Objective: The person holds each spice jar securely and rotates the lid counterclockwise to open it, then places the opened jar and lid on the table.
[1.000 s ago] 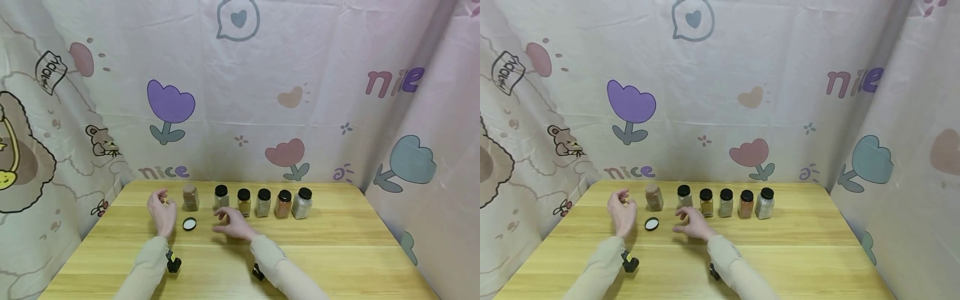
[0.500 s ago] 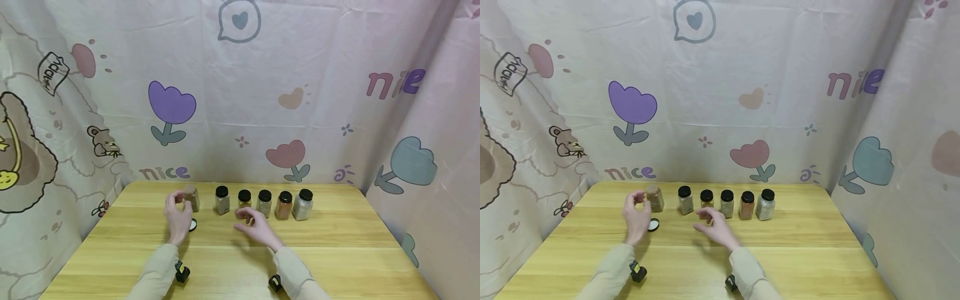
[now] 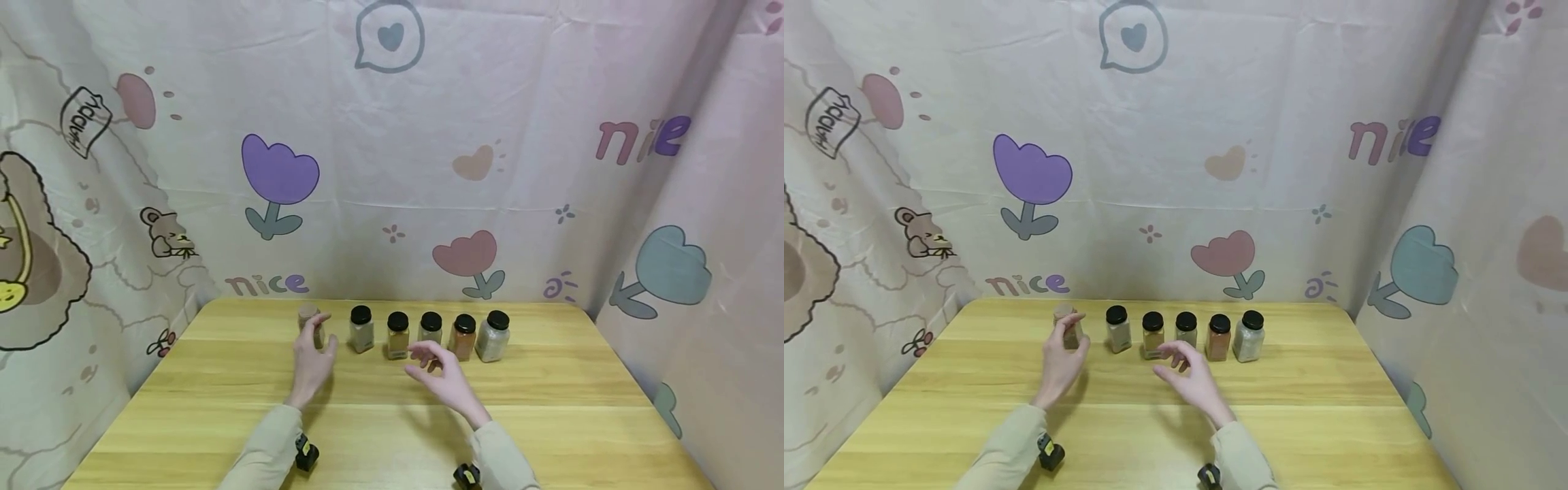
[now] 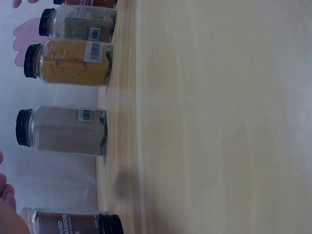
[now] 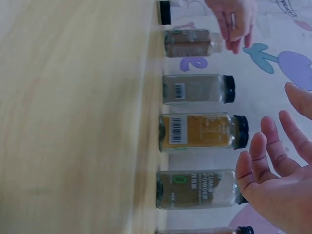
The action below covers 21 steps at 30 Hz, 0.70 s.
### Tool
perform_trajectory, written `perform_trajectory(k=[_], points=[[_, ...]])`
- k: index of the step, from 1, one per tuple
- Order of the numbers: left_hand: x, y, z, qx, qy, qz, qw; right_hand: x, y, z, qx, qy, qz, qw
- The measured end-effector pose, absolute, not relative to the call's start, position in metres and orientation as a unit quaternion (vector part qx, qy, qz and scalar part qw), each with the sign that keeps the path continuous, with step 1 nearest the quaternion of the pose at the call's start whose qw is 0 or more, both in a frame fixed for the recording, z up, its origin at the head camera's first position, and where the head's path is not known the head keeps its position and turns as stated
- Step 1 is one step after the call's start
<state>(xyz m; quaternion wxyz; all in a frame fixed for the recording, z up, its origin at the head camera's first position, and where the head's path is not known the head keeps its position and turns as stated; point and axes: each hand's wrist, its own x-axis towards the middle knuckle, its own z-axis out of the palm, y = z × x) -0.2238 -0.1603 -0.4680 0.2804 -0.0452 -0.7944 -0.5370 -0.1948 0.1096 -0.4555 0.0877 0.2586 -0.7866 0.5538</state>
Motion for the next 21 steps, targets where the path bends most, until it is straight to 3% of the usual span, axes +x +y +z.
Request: perform_trajectory(k=[10, 21], points=[[-0.227, -0.152, -0.470, -0.074, -0.815, -0.540, 0.198, -0.184, 0.127, -0.454, 0.262, -0.765, 0.577, 0.113], [-0.234, -0.142, -0.472, -0.051, -0.838, -0.529, 0.122, -0.181, 0.132, -0.450, 0.261, -0.761, 0.585, 0.103]])
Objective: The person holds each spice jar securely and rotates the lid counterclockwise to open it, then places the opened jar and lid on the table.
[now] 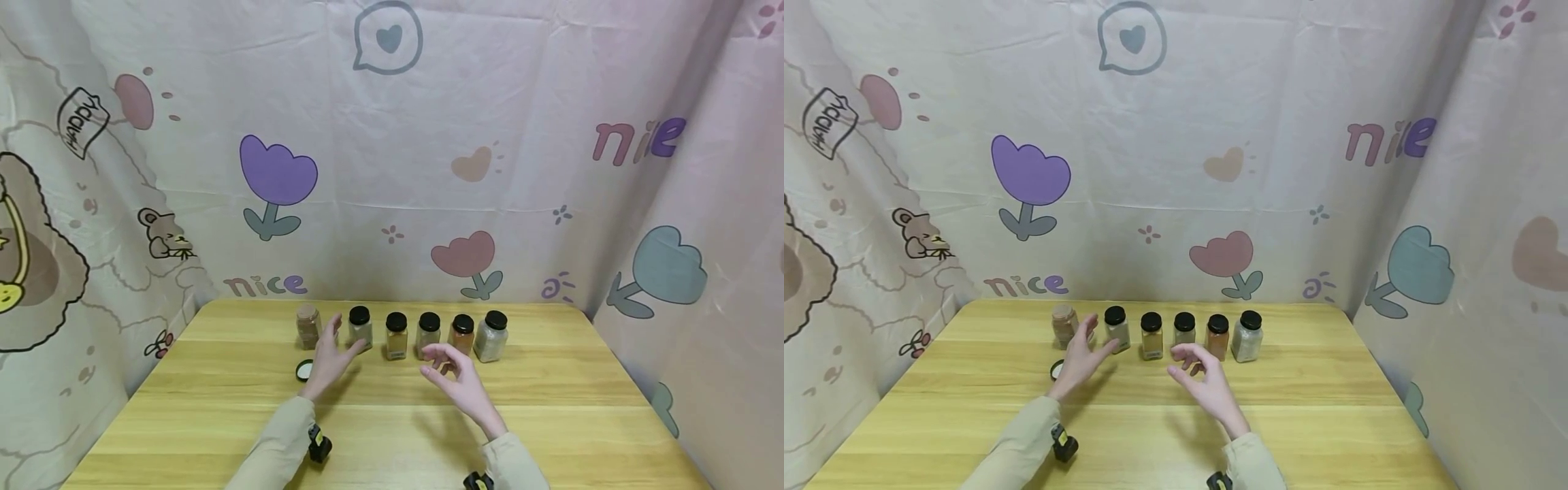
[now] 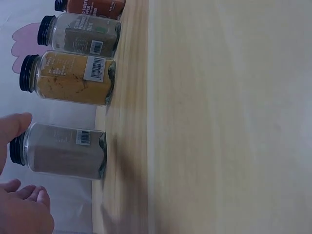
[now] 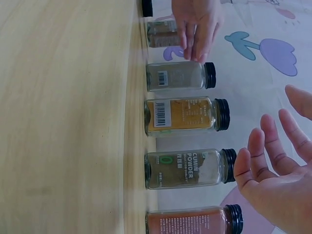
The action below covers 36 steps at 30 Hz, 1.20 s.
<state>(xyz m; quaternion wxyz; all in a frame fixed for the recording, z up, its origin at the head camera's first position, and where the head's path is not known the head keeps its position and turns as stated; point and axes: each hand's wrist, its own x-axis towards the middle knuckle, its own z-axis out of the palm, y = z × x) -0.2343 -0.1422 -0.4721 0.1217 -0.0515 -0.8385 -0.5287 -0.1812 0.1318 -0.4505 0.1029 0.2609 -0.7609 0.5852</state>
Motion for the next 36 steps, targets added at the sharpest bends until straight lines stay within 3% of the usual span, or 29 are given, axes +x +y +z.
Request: perform_trajectory(k=[8, 21, 29, 36], points=[[-0.245, -0.139, -0.474, -0.038, -0.829, -0.551, 0.090, -0.181, 0.133, -0.449, 0.259, -0.761, 0.587, 0.098], [-0.257, -0.131, -0.484, -0.032, -0.807, -0.582, 0.096, -0.179, 0.129, -0.448, 0.262, -0.755, 0.595, 0.081], [-0.259, -0.130, -0.487, -0.033, -0.807, -0.574, 0.133, -0.179, 0.128, -0.449, 0.255, -0.758, 0.594, 0.085], [-0.253, -0.131, -0.487, -0.049, -0.806, -0.579, 0.116, -0.180, 0.129, -0.451, 0.260, -0.757, 0.593, 0.087]])
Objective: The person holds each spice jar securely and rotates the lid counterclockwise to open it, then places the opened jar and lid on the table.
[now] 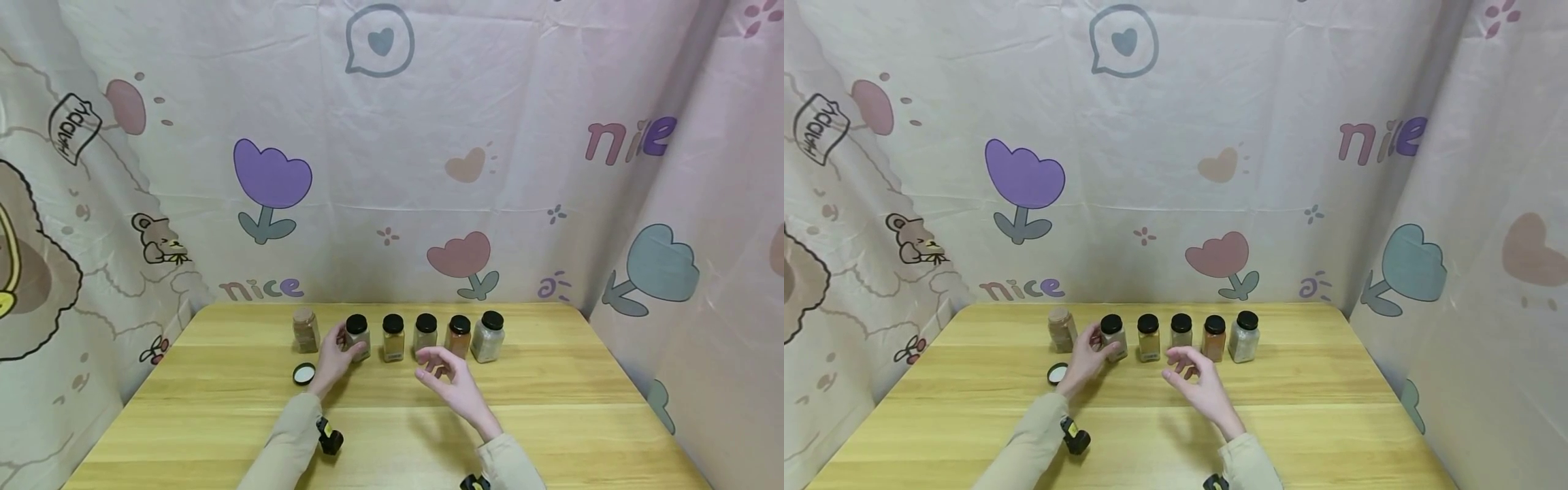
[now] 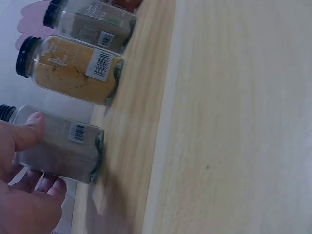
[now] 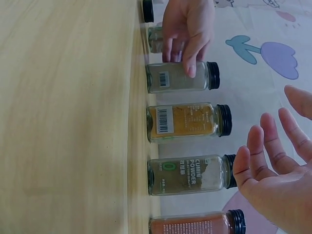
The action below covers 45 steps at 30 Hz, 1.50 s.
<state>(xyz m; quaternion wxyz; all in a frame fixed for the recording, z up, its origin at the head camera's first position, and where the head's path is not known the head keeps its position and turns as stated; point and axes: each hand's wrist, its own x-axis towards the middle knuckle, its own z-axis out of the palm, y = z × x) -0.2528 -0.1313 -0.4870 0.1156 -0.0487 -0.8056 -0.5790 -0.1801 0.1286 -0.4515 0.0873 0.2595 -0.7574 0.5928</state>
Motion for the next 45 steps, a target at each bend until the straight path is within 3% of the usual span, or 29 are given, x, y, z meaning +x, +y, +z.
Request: perform_trajectory(k=[17, 31, 45], points=[[-0.227, -0.129, -0.486, -0.038, -0.803, -0.590, 0.078, -0.177, 0.128, -0.449, 0.262, -0.751, 0.601, 0.082], [-0.210, -0.118, -0.487, -0.084, -0.793, -0.599, 0.066, -0.180, 0.126, -0.453, 0.258, -0.758, 0.595, 0.066], [-0.198, -0.107, -0.487, -0.161, -0.791, -0.590, -0.011, -0.177, 0.125, -0.449, 0.264, -0.734, 0.623, 0.050]])
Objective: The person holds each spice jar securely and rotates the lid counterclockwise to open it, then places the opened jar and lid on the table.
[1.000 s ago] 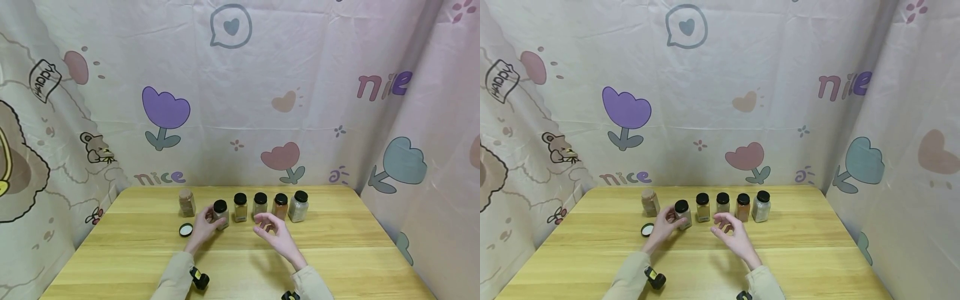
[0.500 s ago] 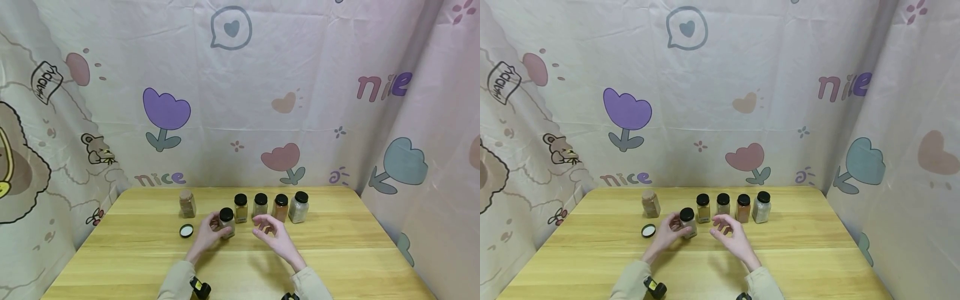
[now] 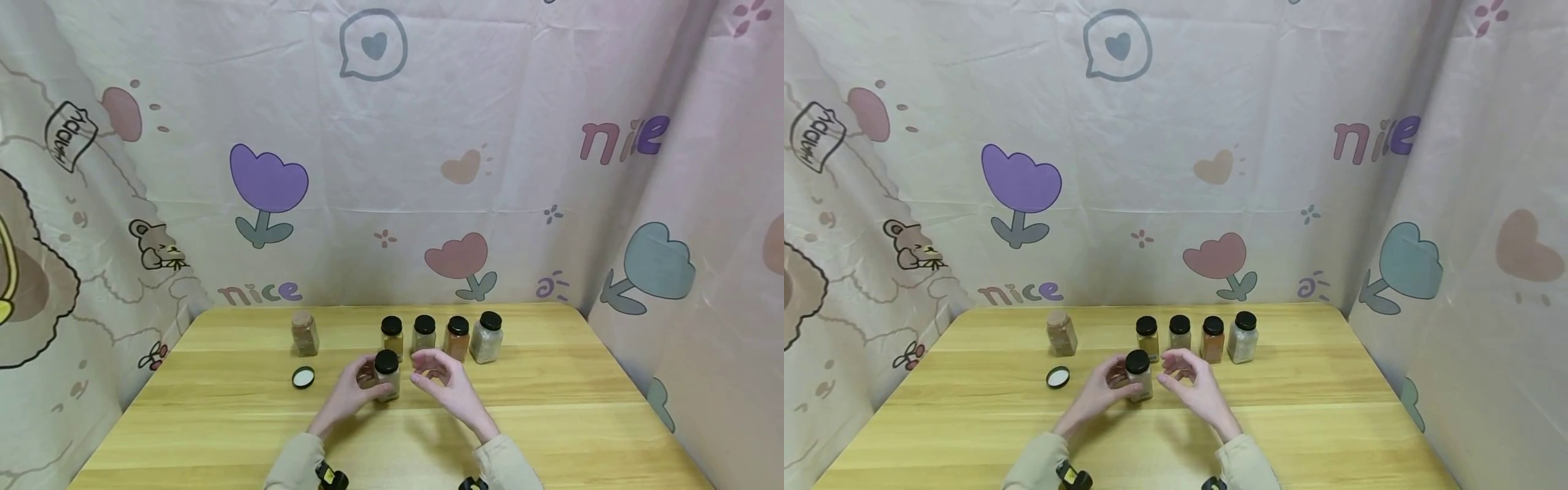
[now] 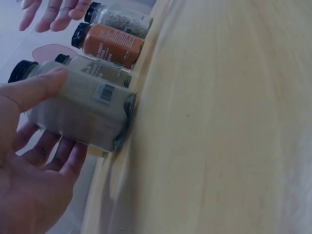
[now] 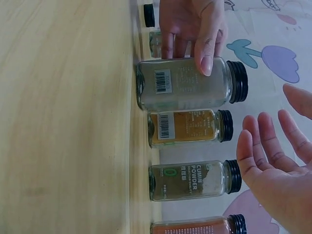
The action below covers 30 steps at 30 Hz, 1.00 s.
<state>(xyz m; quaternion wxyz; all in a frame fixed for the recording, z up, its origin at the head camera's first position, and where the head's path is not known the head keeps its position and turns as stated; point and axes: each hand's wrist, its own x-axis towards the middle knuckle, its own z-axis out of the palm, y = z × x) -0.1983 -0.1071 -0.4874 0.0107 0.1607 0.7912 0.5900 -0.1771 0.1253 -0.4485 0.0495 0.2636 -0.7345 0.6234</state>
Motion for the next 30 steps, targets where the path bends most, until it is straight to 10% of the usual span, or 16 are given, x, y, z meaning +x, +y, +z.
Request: perform_trajectory(k=[30], points=[[-0.197, -0.097, -0.493, 0.237, 0.757, 0.607, 0.040, -0.177, 0.111, -0.454, 0.287, -0.733, 0.608, 0.102]])
